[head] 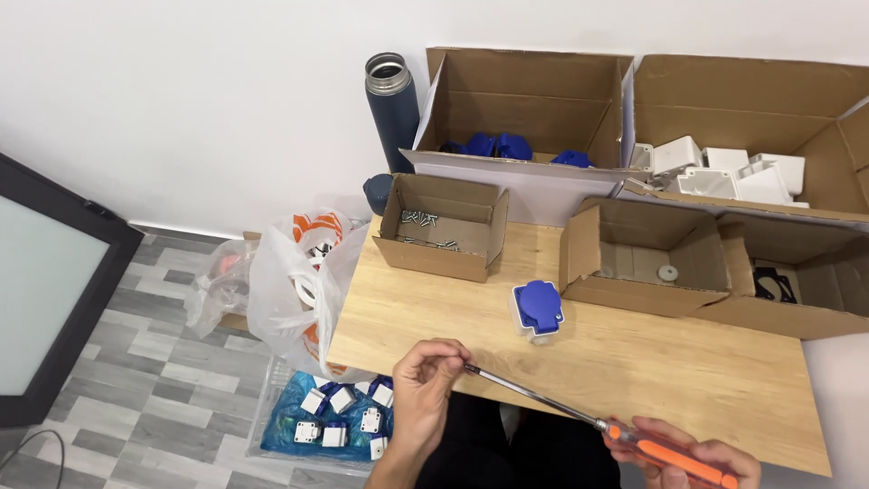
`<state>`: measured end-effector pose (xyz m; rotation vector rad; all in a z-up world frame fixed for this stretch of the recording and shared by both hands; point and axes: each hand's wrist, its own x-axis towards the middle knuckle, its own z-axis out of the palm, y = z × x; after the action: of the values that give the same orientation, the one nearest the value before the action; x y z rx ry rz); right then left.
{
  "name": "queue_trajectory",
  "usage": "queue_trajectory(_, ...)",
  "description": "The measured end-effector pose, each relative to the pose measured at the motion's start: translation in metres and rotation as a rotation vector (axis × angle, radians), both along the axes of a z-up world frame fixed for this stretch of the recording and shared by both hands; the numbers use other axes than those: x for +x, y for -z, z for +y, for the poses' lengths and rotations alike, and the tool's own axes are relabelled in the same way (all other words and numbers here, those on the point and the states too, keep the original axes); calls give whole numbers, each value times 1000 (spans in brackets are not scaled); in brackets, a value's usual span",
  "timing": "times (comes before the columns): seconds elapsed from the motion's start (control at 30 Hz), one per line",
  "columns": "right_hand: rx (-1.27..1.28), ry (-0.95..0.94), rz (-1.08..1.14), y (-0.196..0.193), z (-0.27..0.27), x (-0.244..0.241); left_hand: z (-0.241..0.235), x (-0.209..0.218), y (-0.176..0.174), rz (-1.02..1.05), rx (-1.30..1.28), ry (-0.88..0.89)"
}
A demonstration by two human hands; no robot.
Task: Assembling blue electrical socket components by fastening small screws with a manual screwdriver at a workbench.
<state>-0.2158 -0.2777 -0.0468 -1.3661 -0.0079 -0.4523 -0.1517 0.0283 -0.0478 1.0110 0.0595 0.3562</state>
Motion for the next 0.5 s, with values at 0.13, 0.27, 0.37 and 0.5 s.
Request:
queue_trajectory(0.13,2,-30,22,-20,15,-13,-11,-9,22,174,-447,90)
queue_trajectory(0.27,35,36,43,8,-14,-1,-14,-12,1,220,-551,129)
queue_trajectory(0.37,899,-950,767,67,-122,10,-13,-10,-2,237,-568,121)
queue_trajectory(0.5,611,-1023,652,91,-139,-6,-13,-11,-1,265,-569,112)
